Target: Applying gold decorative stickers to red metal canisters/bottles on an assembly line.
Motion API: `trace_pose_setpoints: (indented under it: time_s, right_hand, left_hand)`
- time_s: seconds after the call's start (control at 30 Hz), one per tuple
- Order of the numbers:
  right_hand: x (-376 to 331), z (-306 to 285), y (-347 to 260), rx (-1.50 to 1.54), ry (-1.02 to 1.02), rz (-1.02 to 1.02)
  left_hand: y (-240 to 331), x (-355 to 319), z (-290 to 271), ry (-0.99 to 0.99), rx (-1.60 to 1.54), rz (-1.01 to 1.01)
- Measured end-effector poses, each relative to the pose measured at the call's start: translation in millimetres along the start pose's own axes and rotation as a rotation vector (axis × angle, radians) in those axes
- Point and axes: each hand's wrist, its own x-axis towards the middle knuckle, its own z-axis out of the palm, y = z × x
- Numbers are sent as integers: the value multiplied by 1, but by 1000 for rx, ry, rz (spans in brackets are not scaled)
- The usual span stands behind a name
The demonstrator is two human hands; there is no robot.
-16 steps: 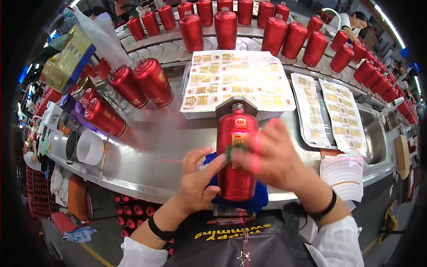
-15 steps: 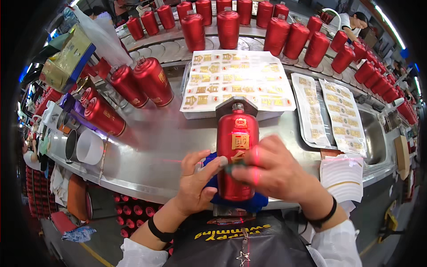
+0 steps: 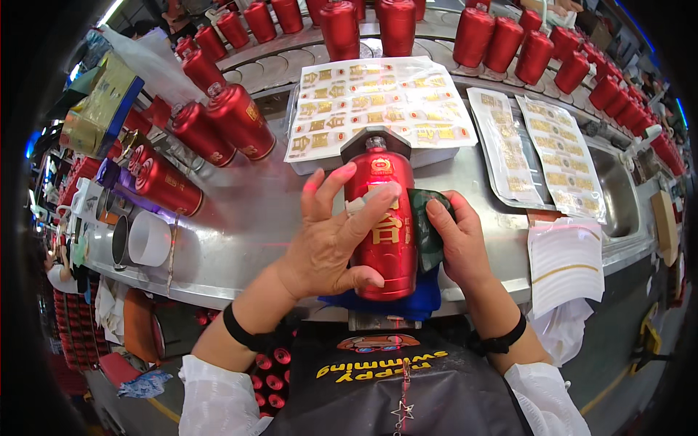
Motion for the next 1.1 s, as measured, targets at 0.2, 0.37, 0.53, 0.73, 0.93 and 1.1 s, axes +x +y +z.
trace_pose_setpoints:
  time_s: [0.2, 0.37, 0.53, 0.73, 0.93, 1.1]
  right_hand:
    - [2, -3, 6, -55, -1, -29]
    - [6, -5, -9, -176, -22, -47]
    - [10, 21, -67, -1133, -295, -860]
    - [73, 38, -84, -1316, -133, -972]
    - [56, 25, -62, -1010, -254, -766]
    - [9, 24, -64, -1047, -633, -1023]
  left_hand:
    - [12, 1, -1, -171, 176, 162]
    - [32, -13, 14, -56, 168, 143]
    - [38, -44, 31, 146, 141, -333]
    - [52, -40, 20, 80, 259, -301]
    - [46, -45, 34, 95, 164, -313]
    - [40, -49, 34, 129, 151, -319]
